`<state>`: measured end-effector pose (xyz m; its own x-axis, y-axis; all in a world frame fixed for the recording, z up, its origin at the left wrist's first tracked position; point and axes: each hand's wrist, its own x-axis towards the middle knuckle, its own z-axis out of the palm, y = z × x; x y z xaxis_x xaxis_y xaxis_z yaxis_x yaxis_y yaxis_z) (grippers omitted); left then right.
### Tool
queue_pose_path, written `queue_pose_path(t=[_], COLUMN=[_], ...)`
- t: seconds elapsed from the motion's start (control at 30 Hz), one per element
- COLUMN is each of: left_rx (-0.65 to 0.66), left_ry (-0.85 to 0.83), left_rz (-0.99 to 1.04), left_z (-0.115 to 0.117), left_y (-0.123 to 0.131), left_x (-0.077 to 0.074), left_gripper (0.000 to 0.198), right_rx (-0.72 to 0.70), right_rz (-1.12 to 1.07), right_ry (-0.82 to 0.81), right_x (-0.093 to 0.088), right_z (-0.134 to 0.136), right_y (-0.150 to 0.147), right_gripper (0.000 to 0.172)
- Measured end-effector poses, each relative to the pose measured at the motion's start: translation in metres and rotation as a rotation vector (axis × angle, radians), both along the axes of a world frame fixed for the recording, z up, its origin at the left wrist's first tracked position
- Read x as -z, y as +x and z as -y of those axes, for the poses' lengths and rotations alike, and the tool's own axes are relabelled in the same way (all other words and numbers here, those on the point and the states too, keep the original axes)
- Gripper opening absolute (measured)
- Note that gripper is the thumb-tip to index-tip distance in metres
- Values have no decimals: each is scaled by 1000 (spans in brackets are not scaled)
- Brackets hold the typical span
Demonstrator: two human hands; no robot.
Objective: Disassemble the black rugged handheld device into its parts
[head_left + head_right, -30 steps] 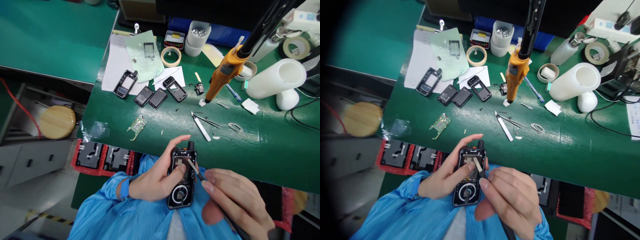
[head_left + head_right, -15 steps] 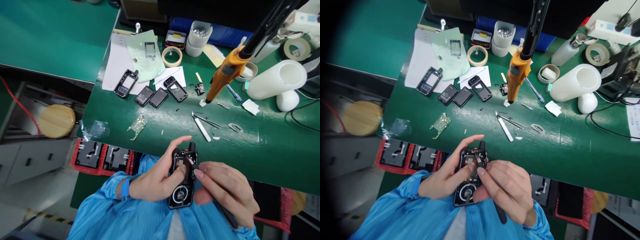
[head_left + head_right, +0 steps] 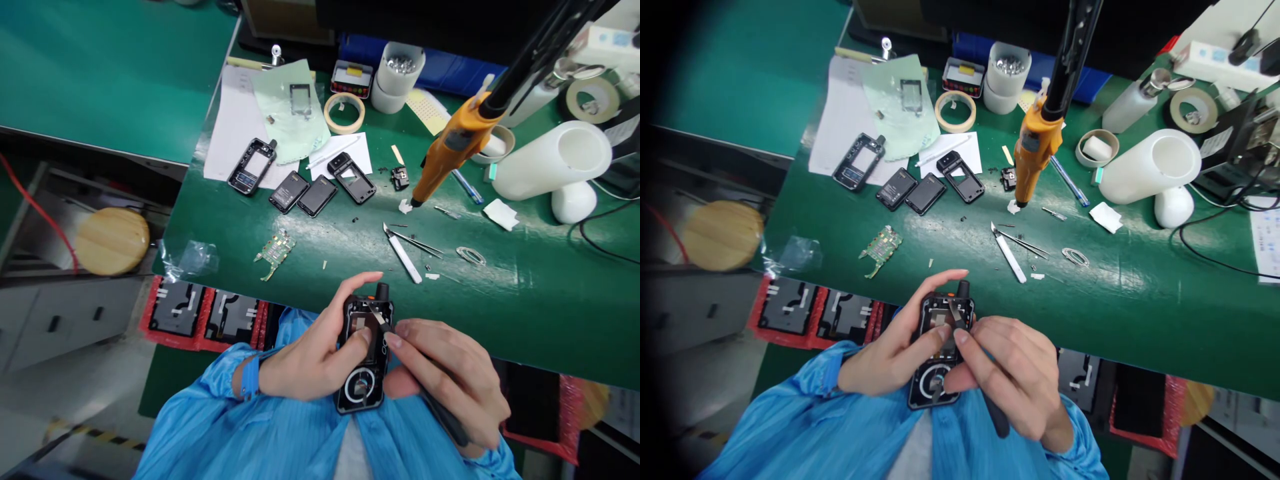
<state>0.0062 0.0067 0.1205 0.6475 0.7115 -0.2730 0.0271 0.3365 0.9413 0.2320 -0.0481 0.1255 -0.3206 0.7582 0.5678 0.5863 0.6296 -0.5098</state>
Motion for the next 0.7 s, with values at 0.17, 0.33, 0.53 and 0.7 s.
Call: queue_pose_path(t=[0.17, 0.33, 0.53, 0.7], left_rx=[14, 25, 35, 22], left_ry=[25, 68, 104, -2], left_rz=[7, -36, -60, -1], left_z=[1, -1, -5, -6], left_y=[0, 2, 1, -2], left_x=[0, 0, 4, 8], left_gripper=[63, 61, 63, 72], right_rx=[35, 11, -38, -4], right_rz=[67, 147, 192, 71], right_ry=[43, 108, 118, 16], right_x=[0, -5, -6, -3], right_z=[2, -3, -16, 7], right_y=[-7, -13, -13, 1], right_gripper=[27, 28, 25, 28])
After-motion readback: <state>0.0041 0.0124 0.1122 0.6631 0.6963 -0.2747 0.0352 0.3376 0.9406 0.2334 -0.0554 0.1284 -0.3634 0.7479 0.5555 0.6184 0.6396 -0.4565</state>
